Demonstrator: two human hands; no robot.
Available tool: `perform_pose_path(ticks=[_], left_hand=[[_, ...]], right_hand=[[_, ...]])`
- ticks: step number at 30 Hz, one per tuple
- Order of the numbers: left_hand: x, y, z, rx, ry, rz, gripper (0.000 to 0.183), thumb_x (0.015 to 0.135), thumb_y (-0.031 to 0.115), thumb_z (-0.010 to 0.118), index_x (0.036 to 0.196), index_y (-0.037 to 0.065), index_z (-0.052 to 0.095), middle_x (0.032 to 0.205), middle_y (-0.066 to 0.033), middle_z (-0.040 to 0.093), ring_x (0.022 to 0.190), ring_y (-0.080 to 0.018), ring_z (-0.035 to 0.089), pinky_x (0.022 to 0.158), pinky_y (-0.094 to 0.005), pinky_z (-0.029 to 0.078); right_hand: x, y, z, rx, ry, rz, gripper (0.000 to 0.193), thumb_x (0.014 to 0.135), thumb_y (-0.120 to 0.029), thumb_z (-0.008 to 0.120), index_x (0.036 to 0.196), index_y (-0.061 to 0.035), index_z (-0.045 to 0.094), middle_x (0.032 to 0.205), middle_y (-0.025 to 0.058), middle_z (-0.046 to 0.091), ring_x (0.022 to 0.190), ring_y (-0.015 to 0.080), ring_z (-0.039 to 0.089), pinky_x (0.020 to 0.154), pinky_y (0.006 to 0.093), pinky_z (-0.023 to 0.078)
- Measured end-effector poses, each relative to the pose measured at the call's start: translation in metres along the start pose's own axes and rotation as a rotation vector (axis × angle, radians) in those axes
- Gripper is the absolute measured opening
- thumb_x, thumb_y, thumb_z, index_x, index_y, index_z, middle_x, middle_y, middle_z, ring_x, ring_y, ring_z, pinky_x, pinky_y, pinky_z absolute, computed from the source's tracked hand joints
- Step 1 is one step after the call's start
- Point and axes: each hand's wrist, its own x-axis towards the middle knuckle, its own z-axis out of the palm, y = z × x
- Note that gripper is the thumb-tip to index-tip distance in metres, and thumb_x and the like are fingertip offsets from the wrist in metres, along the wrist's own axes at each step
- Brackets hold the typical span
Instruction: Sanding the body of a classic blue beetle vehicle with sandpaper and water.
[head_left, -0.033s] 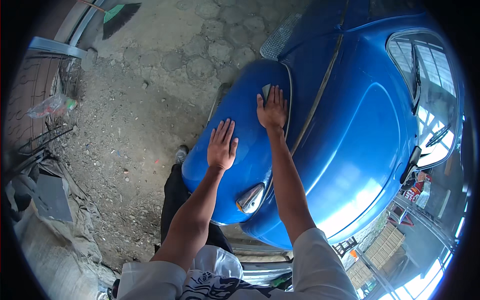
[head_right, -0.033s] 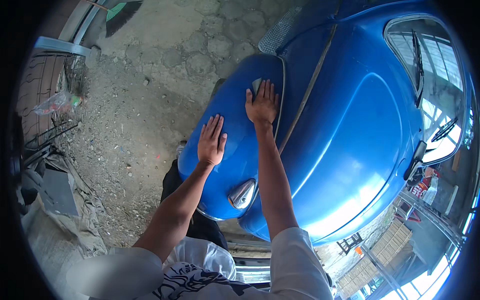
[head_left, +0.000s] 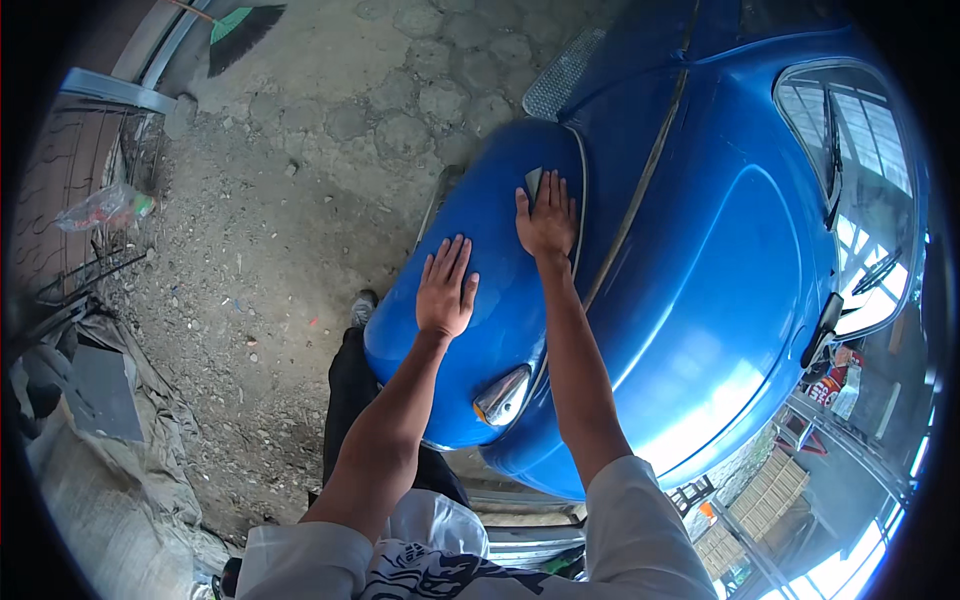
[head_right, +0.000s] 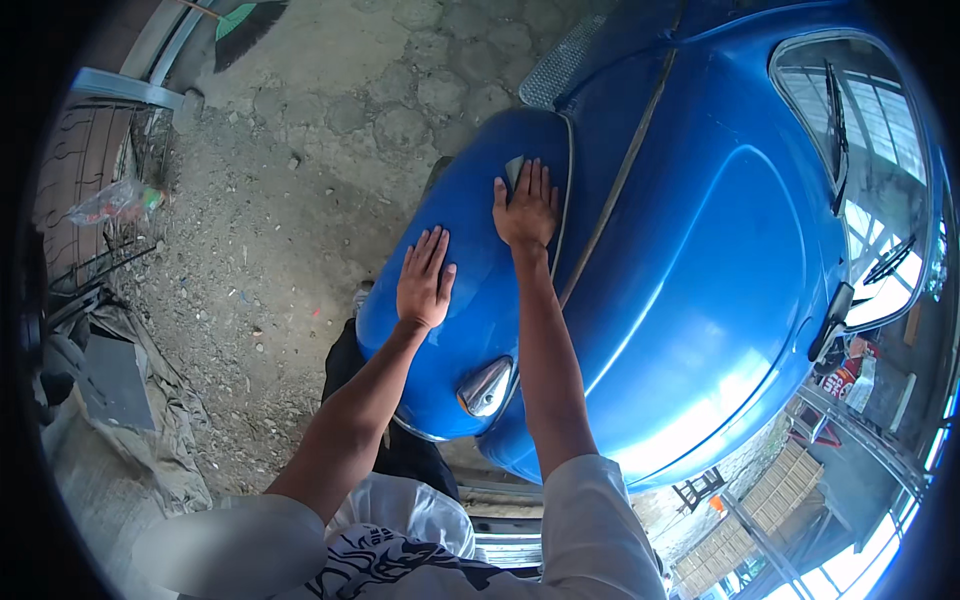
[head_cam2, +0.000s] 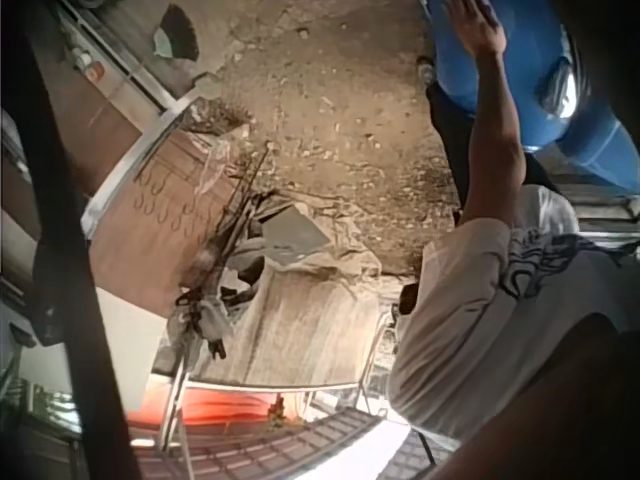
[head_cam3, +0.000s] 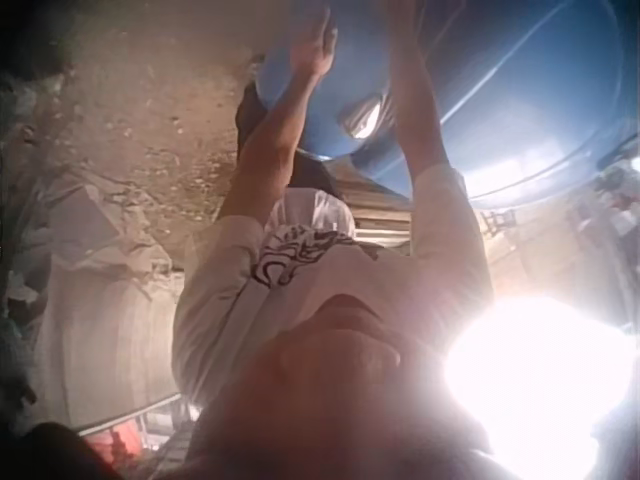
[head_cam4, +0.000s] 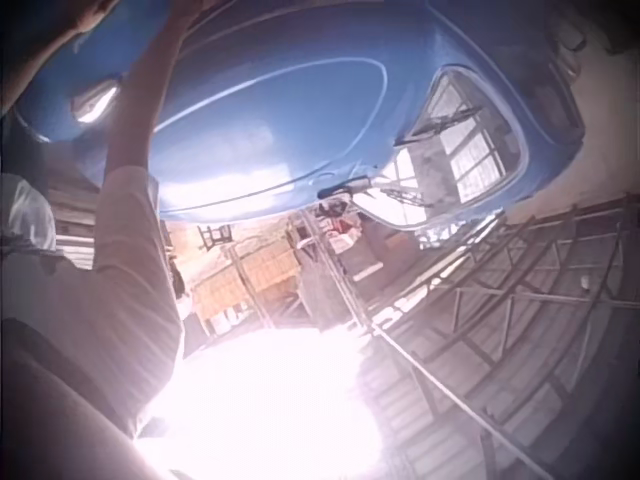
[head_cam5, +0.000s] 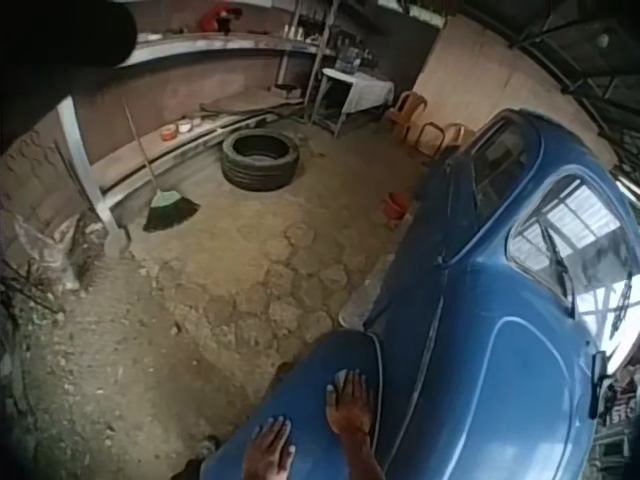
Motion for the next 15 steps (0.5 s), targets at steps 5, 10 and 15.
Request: perform_pose_path(ticks=[5,10,15], left_hand=[[0.011,-0.001,0.006,-0.032,0.065,0.011,0.051,0.103,0.032,0.041,0.15,0.011,0.042,0.153,-0.0107,0.043,0.143,-0.0307,0.038,0.116,-0.0482,0.031],[0.003,-0.015,0.008,0.002,0.12,-0.035,0.048,0.102,0.022,0.041,0.148,0.01,0.044,0.15,-0.0111,0.047,0.14,-0.0314,0.042,0.116,-0.0463,0.033],[0.008,-0.001,0.006,0.005,0.125,-0.04,0.047,0.101,0.02,0.041,0.146,0.009,0.045,0.148,-0.0119,0.048,0.139,-0.0321,0.043,0.116,-0.0459,0.034]], right_hand=[[-0.057,-0.008,-0.016,0.024,0.103,-0.156,0.064,0.101,-0.045,0.042,0.149,-0.0031,0.041,0.154,0.0155,0.042,0.144,0.0306,0.037,0.117,0.0485,0.031],[-0.14,-0.023,-0.02,0.066,0.155,-0.262,0.061,0.1,-0.04,0.047,0.148,-0.0017,0.042,0.153,0.0172,0.043,0.143,0.0329,0.039,0.116,0.0507,0.032],[-0.083,-0.006,-0.015,0.033,0.167,-0.206,0.062,0.102,-0.044,0.041,0.149,-0.003,0.041,0.156,0.0152,0.039,0.145,0.0302,0.036,0.118,0.0482,0.029]])
